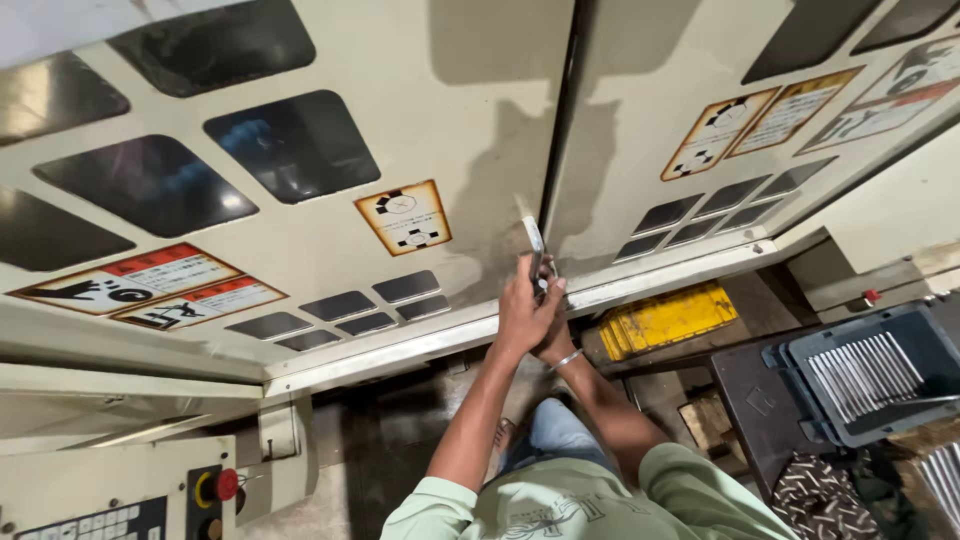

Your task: The person picks up metal rods from a tray, wipes them with a cloth, and places them into a machine. The person then closes the machine door and operates the control panel.

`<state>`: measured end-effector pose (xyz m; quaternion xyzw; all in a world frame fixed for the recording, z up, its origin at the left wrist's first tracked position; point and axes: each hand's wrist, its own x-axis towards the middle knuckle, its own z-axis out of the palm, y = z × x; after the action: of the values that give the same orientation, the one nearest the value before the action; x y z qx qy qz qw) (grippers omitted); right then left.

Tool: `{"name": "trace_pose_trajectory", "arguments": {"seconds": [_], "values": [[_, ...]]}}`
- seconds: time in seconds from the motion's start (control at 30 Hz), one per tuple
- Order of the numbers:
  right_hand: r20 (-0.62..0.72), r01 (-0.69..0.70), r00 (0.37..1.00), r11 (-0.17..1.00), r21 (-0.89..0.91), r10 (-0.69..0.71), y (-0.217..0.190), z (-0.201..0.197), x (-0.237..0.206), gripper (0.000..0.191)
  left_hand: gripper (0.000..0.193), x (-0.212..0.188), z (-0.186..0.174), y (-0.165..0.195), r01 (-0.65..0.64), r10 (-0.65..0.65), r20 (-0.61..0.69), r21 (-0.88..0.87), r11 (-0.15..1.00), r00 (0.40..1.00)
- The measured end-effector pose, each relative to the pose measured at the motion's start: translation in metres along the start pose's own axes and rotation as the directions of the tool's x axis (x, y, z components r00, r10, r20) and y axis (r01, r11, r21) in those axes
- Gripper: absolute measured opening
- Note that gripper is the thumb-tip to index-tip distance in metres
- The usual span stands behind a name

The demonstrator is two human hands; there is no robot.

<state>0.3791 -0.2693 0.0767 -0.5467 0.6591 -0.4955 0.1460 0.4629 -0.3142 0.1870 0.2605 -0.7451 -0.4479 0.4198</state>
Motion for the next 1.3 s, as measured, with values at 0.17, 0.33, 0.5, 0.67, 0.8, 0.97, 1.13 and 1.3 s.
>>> {"name": "trace_pose_trajectory", "arguments": {"seconds": [0.17, 0.33, 0.5, 0.67, 0.8, 0.97, 1.13, 1.3], "values": [[-0.041, 0.145, 0.989, 0.989, -0.023, -0.145, 0.002, 0.002, 0.005, 0.065, 0.04, 0.002, -0.001, 0.003, 0.028, -0.028, 0.028, 0.001, 1.0, 0.999], [-0.006, 0.053, 0.999, 0.993, 0.106, -0.053, -0.001, 0.001, 0.001, 0.069, 0.041, 0.0, -0.002, 0.001, -0.042, 0.043, 0.012, -0.026, 0.999, 0.999], [0.032, -0.035, 0.999, 0.981, 0.19, 0.029, -0.002, 0.002, 0.001, 0.073, 0.043, 0.0, -0.001, -0.002, -0.029, 0.029, 0.032, 0.002, 1.0, 0.999], [0.092, 0.273, 0.962, 0.879, -0.392, -0.258, 0.018, 0.003, 0.001, 0.057, 0.042, 0.0, -0.002, -0.003, -0.03, 0.03, 0.031, -0.005, 1.0, 0.999], [0.117, 0.118, 0.987, 0.987, -0.106, -0.105, 0.028, 0.011, -0.001, 0.048, 0.042, 0.001, -0.003, 0.0, -0.005, 0.005, 0.054, -0.006, 1.0, 0.999], [0.103, -0.02, 0.995, 0.953, 0.301, -0.011, 0.019, 0.01, 0.003, 0.053, 0.043, 0.002, -0.004, 0.003, 0.098, -0.096, 0.089, -0.022, 0.995, 0.991], [-0.021, 0.172, 0.984, 0.982, -0.077, -0.174, 0.005, 0.003, 0.003, 0.053, 0.04, 0.0, -0.005, 0.004, -0.064, 0.064, 0.029, 0.012, 0.998, 0.998], [0.039, 0.116, 0.993, 0.984, -0.132, -0.112, 0.002, 0.003, 0.01, 0.042, 0.039, 0.0, -0.005, 0.005, -0.042, 0.042, 0.028, -0.005, 0.999, 0.999]]}}
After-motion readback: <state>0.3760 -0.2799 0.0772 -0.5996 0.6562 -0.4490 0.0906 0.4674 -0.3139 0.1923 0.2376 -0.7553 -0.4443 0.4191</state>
